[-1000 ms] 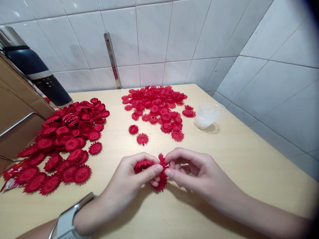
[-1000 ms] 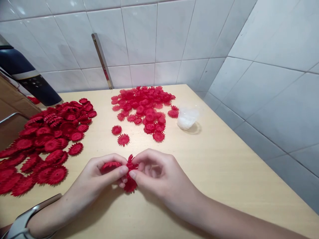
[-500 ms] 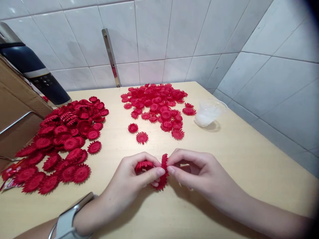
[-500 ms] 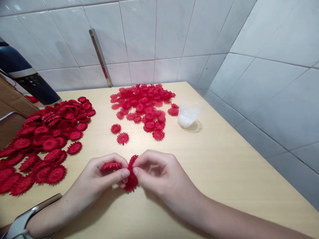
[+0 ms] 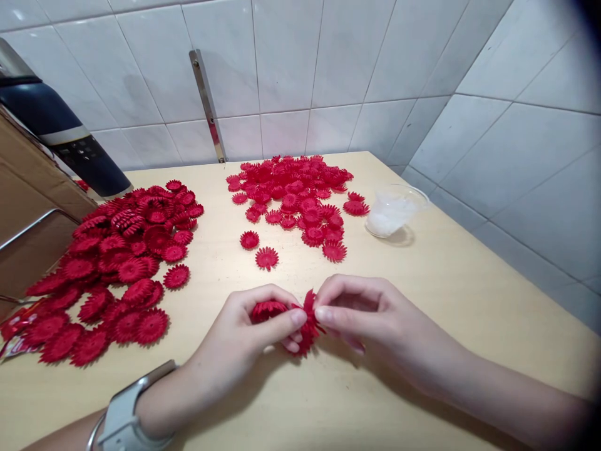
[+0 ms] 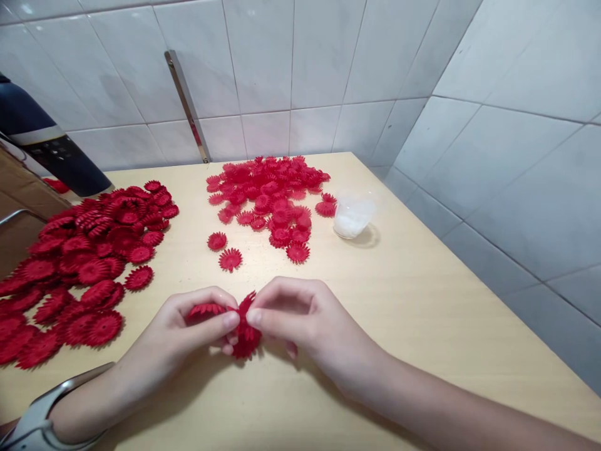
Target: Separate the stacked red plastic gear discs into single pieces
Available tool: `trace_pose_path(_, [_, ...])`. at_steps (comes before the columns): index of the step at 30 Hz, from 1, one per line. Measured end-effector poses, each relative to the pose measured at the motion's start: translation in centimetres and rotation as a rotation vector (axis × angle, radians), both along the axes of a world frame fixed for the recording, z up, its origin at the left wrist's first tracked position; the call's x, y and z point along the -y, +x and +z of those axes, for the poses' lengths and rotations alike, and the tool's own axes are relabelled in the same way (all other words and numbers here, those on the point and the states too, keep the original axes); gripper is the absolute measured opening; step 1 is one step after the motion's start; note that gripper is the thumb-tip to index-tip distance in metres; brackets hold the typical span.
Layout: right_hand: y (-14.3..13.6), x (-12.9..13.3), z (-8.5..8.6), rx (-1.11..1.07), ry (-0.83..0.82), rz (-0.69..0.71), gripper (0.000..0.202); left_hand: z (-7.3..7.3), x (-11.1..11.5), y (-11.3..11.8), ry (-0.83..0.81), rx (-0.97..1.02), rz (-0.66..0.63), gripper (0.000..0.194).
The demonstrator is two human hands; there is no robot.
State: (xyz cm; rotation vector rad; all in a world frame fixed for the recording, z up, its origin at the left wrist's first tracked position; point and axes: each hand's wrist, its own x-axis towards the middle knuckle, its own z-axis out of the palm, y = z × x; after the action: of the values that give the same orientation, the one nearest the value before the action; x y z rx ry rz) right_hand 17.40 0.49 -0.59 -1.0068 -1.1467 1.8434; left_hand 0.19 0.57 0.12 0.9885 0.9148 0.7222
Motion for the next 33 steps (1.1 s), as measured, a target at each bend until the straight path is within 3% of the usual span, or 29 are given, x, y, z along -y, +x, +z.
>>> trace_pose_path(4, [0.9,-0.9,0.1,0.009,-0.020,-0.136,0.012,0.0,-0.1,0.1,-0.036,0.022,0.122,0.010])
trace_pose_path(8, [2.0,-2.8,0.3,0.055,0.044,-0.479,0.012,0.0,-0.7,-0.1,-0.067,-0.044,0.233,0.010])
trace_pose_path(10, [2.3,-3.6,0.3,0.106,0.073,-0.560,0.014,0.1,-1.1,-0.3,-0.027,-0.082,0.265,0.011])
trace_pose_path(12, [2.3,-3.9,0.2,0.180,0.110,-0.548,0.031,0.2,-1.4,-0.6,0.025,-0.112,0.310,0.012])
trace_pose_path(15, [1.7,-3.1,0.4,0.264,0.215,-0.404,0.045,0.1,-1.5,-0.7,0.049,-0.109,0.304,0.011])
trace_pose_path(18, [0.8,-1.6,0.7,0.274,0.250,-0.120,0.034,-0.1,-1.1,-0.4,0.003,-0.056,0.185,0.009])
trace_pose_path(20, [0.5,-1.0,0.9,0.284,0.253,-0.021,0.019,-0.1,-0.8,-0.2,-0.036,-0.026,0.109,0.009])
trace_pose_path(22, [0.5,-1.2,0.9,0.314,0.261,-0.090,0.013,0.1,-0.6,0.0,-0.065,0.003,0.108,0.011])
trace_pose_path(24, [0.9,-1.9,0.9,0.366,0.287,-0.227,0.024,0.5,-0.5,0.2,-0.104,0.036,0.185,0.021])
trace_pose_path(27, [1.5,-2.9,0.6,0.569,0.544,-0.326,0.049,1.2,-0.4,0.3,-0.203,0.109,0.293,0.039])
trace_pose_path(30, [1.1,-2.3,0.1,0.788,0.984,-0.315,0.038,1.3,-0.1,0.3,-0.287,0.237,0.317,0.043])
trace_pose_path(33, [0.3,-1.0,-0.3,0.848,1.241,-0.257,0.027,0.9,0.3,0.4,-0.308,0.341,0.277,0.039])
